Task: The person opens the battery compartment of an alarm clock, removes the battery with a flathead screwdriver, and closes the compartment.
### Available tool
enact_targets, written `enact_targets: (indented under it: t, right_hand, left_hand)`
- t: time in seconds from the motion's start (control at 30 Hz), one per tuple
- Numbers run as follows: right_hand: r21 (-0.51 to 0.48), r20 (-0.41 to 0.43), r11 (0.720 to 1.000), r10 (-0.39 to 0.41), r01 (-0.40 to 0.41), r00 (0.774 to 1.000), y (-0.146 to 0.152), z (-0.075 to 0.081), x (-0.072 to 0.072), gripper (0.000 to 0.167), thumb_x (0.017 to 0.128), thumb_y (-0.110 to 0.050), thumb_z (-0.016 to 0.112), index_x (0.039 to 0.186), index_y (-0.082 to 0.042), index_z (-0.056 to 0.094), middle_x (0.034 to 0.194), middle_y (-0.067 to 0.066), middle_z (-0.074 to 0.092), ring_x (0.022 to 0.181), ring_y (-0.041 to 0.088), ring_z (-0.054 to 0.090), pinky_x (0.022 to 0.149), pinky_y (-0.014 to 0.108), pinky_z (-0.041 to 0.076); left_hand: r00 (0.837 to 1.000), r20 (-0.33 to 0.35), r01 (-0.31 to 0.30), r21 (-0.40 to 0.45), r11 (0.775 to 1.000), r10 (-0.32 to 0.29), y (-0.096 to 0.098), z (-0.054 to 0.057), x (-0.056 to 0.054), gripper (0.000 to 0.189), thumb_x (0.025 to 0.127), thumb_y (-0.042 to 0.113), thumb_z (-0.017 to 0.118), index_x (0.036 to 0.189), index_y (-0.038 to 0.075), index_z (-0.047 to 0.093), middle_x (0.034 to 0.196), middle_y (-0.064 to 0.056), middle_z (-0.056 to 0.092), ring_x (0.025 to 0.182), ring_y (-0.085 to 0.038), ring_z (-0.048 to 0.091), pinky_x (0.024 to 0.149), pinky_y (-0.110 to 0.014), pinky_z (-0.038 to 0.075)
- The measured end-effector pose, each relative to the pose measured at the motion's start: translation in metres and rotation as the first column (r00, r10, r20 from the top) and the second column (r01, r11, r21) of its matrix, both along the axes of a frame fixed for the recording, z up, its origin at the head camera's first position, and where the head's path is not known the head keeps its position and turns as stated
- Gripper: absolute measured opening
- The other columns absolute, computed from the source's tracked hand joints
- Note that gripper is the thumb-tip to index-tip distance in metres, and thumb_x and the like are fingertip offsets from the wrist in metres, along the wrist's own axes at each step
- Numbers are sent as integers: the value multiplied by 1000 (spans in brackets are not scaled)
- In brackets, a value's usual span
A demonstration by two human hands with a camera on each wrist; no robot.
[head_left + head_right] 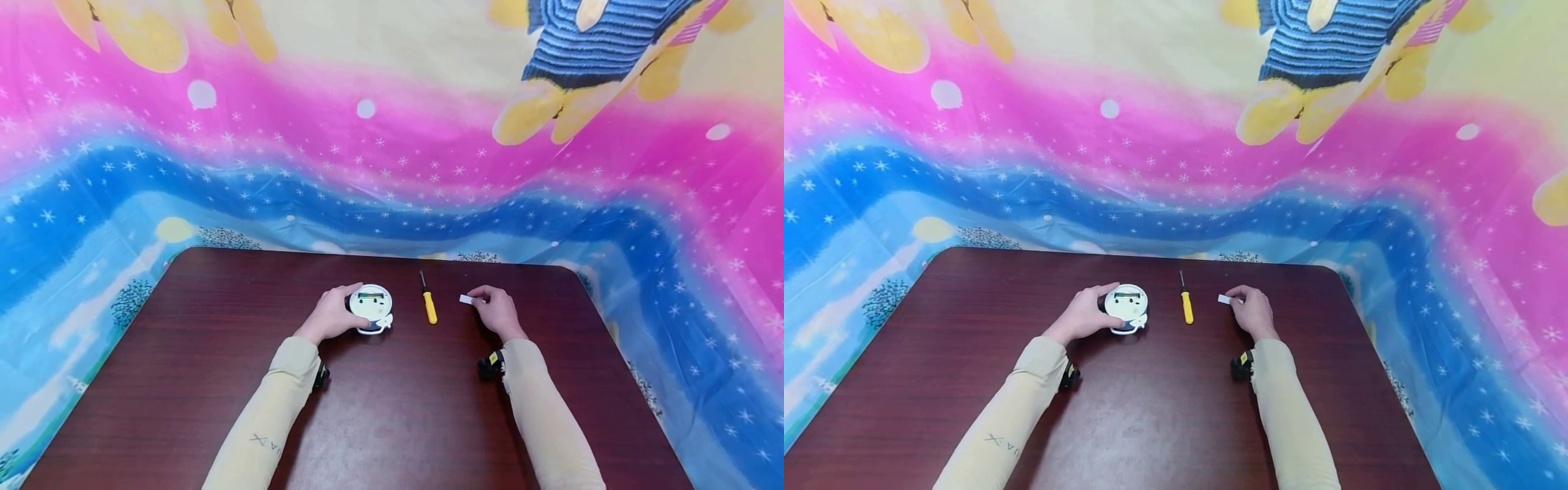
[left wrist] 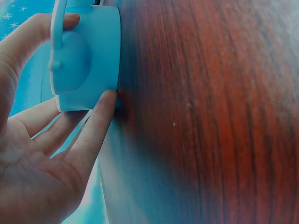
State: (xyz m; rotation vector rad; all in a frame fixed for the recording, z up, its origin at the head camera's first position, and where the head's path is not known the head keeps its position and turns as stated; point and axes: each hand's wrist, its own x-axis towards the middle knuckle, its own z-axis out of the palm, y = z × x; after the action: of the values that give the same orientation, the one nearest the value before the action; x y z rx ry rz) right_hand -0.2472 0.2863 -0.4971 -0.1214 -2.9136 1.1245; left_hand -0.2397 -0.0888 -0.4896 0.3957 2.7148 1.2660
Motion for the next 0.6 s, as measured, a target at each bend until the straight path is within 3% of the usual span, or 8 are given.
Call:
enact_targets:
  t: [0.27, 0.6]
  right_hand:
    - [41, -6, 999, -11, 11, 1000, -1, 0, -1, 14, 100, -12, 65, 110, -9, 75, 104, 13, 69, 81, 30, 53, 74, 41, 41]
    - [56, -18, 998, -14, 15, 1000, -5, 4, 1, 14, 100, -10, 65, 109, -8, 76, 105, 15, 68, 84, 31, 54, 76, 43, 44]
  left_hand:
    - [1000, -2, 1, -2, 1000, -1, 0, 0, 0, 92, 70, 27, 93, 149, 3, 52, 143, -14, 57, 132, -34, 48, 107, -45, 40]
    - [1000, 10, -5, -7, 1000, 5, 0, 1, 0, 92, 70, 27, 92, 149, 4, 51, 143, -15, 57, 133, -37, 46, 108, -47, 39]
